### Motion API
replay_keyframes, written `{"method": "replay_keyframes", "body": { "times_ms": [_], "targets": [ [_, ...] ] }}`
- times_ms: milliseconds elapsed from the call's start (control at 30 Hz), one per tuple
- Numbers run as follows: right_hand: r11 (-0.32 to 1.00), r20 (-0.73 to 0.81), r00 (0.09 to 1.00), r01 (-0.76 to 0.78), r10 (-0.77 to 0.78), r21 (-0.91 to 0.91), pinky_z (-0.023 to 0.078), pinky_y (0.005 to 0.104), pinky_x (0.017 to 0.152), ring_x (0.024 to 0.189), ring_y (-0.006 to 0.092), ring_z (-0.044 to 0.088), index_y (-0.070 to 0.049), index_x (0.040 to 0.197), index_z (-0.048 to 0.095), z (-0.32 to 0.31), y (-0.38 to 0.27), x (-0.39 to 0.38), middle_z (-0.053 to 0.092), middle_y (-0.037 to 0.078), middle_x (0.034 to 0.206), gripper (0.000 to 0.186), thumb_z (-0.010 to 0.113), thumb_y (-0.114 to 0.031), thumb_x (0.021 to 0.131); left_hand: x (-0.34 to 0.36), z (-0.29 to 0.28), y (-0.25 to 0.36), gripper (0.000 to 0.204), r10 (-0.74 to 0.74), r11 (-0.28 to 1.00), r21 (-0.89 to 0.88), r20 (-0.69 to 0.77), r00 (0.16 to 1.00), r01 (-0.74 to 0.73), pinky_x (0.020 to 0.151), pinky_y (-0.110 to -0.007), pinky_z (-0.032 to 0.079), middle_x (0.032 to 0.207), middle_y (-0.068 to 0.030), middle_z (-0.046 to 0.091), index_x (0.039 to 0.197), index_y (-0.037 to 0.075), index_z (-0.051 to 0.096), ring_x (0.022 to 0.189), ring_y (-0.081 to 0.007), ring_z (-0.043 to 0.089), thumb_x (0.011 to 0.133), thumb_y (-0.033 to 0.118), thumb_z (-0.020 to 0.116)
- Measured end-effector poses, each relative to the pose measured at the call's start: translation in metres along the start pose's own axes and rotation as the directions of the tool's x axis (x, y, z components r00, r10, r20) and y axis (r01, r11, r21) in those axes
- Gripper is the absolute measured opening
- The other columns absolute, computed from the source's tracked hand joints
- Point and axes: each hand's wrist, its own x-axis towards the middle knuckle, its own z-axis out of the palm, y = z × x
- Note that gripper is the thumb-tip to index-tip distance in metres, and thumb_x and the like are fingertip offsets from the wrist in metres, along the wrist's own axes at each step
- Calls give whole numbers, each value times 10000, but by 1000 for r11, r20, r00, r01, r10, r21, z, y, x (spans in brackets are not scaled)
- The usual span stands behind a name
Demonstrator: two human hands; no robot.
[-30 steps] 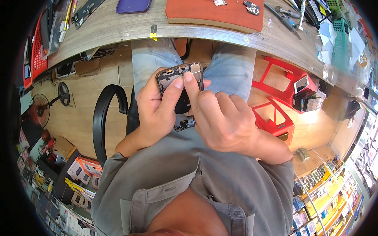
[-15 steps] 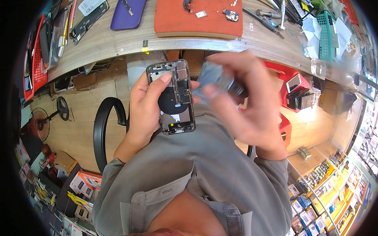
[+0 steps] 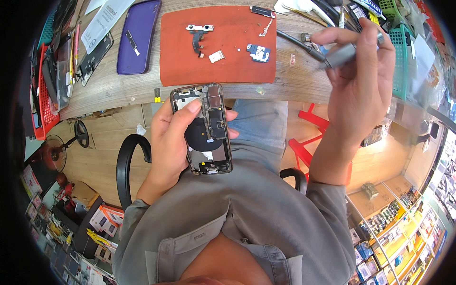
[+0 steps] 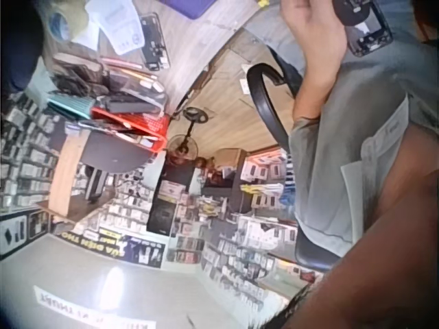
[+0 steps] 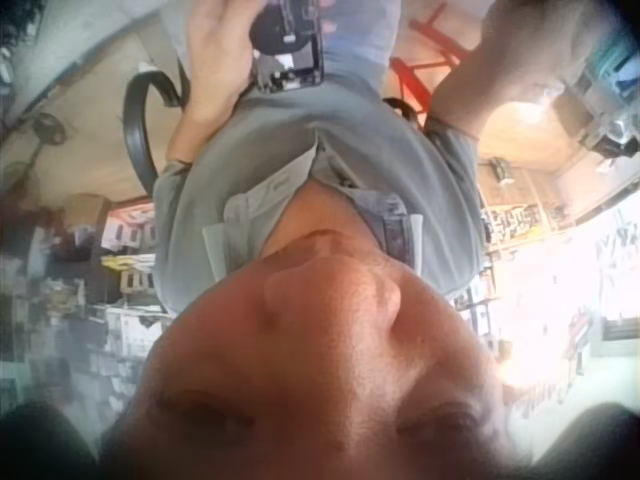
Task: The person disassembles a smartphone using a screwdriver and tweezers, removing screws and small internal components. They place the removed parts on a red mat and continue to manipulate the phone's internal frame and connectors.
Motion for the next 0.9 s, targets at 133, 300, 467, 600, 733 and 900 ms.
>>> {"method": "replay_keyframes", "body": {
  "times_ms": [133,300,467,600,733,900],
  "targets": [
    [987,75,997,-17,5,160,513,284,654,730,185,647,76,1456,458,7,20,7,772,274,1117,365,575,-132,1181,7,3,2,283,-19,1000,5,5,1000,18,891,-518,729,1276,-188,735,1368,-54,607,1148,-363,800,1182,154,557],
    [999,74,997,-25,22,45,567,329,744,809,209,692,108,1506,419,17,27,13,748,276,1190,433,590,-63,1147,11,5,-3,278,24,1000,-8,-13,1000,-24,894,-524,729,1274,-191,735,1369,-57,606,1149,-363,799,1179,139,549],
    [947,-9,957,286,-291,-149,649,340,819,882,213,749,49,1326,539,-2,41,18,712,264,1251,368,741,103,1023,8,11,-4,330,3,1000,-3,-81,997,-4,863,-532,728,1233,-240,752,1397,-81,608,1093,-382,809,1164,147,557],
    [789,89,908,402,-410,-466,624,294,859,990,181,729,23,1056,666,-33,57,23,695,146,1209,190,823,88,969,9,1,-8,328,4,1000,-9,-19,1000,-4,894,-553,728,1287,-211,737,1430,-74,597,1147,-385,797,1171,120,548],
    [409,301,843,491,-445,-769,596,330,847,1003,216,734,-19,1050,789,-40,51,25,691,124,1209,156,808,75,927,7,1,-8,330,5,1000,12,-37,999,-4,887,-557,726,1301,-211,734,1430,-73,584,1153,-394,794,1172,129,543],
    [500,342,889,455,-305,-737,576,402,873,1007,244,741,-40,1117,822,-30,61,24,709,109,1250,173,759,7,964,6,3,-8,332,17,999,41,-63,998,-15,864,-548,730,1272,-225,746,1404,-83,574,1122,-396,805,1166,148,558]
  ]
}}
